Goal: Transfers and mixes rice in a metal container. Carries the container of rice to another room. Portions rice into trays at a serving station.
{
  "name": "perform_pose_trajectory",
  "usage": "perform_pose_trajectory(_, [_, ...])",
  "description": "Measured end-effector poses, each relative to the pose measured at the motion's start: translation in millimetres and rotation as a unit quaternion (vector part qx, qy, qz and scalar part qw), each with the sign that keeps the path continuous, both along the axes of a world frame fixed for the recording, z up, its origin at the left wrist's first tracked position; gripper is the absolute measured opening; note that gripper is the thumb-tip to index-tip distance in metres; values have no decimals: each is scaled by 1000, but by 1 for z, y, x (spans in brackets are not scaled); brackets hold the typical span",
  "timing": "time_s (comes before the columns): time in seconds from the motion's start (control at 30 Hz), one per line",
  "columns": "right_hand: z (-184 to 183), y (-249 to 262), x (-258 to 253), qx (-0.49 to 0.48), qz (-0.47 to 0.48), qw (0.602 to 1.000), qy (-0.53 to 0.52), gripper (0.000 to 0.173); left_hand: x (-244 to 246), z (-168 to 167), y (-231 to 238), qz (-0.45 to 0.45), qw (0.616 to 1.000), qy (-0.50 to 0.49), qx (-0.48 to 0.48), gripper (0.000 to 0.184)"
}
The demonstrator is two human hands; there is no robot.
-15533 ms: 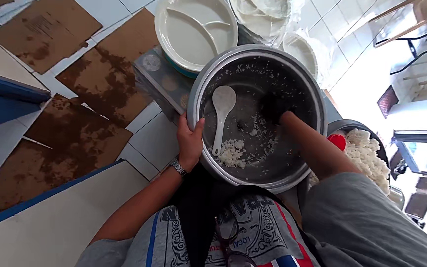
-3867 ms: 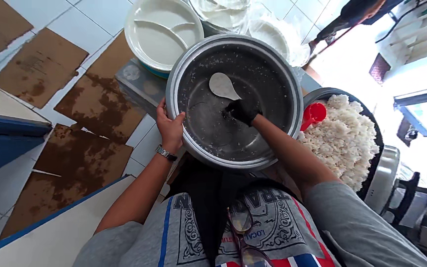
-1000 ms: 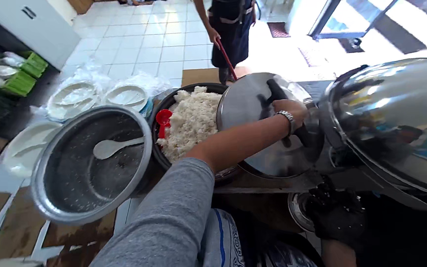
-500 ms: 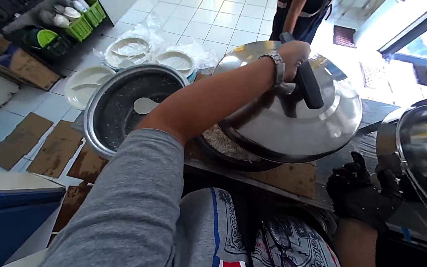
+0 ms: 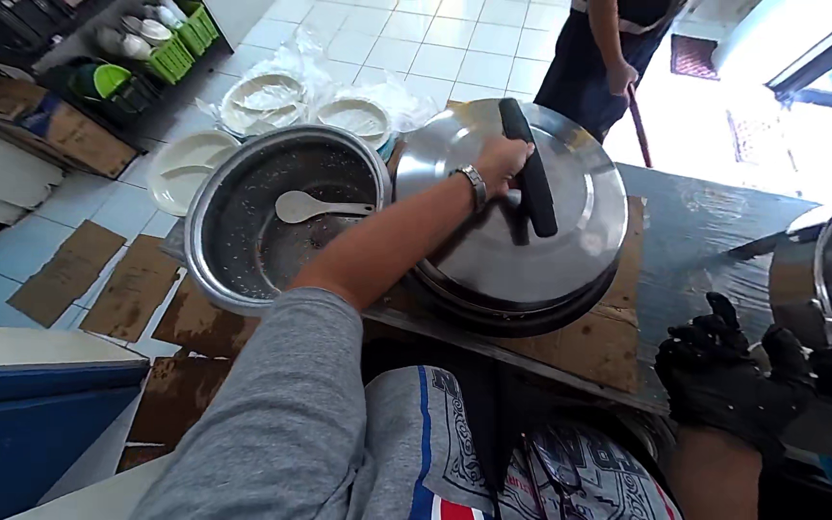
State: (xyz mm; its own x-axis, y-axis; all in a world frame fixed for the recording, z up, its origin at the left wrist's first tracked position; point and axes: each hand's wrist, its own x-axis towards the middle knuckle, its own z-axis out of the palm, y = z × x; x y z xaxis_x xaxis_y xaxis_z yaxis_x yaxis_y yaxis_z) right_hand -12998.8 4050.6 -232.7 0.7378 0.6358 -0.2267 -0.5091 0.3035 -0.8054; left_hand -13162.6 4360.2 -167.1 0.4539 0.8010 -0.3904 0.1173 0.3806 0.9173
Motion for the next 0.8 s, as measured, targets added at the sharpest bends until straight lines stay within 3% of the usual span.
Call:
perform_pose_trajectory(0.23, [6,24,-11,-28,38,998,-34,80,3,-40,1,7,1000,8,13,41])
perform_pose_trajectory(0.3, [11,36,-17,-27,63,997,-40,79,-7,-39,-7,-3,997,11,82,44])
perform_pose_trajectory(0.37, [16,49,-21,-6,91,996,-26,78,-37,-26,-25,15,976,9,218,56])
perform_pose_trajectory(0.43, [19,61,-25,13,121,993,-14,78,-95,-21,-42,106,917,37,382,68])
perform_pose_trajectory(0.5, [21,72,-26,27,144,989,-5,78,-178,-38,-47,279,812,117,499,76])
perform_pose_trajectory(0.53, [22,78,-26,36,153,988,-2,79,-227,-52,-52,370,762,166,505,86])
perform_pose_trajectory(0.57, [25,84,-27,45,162,986,3,80,-275,-68,-60,452,734,208,463,99])
perform_pose_trajectory(0.63, [32,98,-32,61,184,981,12,80,-342,-97,-84,585,740,204,260,112])
perform_pose_trajectory(0.67, [36,105,-36,70,197,978,19,80,-358,-110,-93,616,761,148,138,106])
perform_pose_trajectory(0.73, [45,123,-51,70,227,971,9,81,-367,-127,-105,600,794,27,-94,76])
perform_pose_trajectory(0.8, [55,147,-78,61,257,964,-8,82,-371,-140,-104,540,815,-100,-184,54])
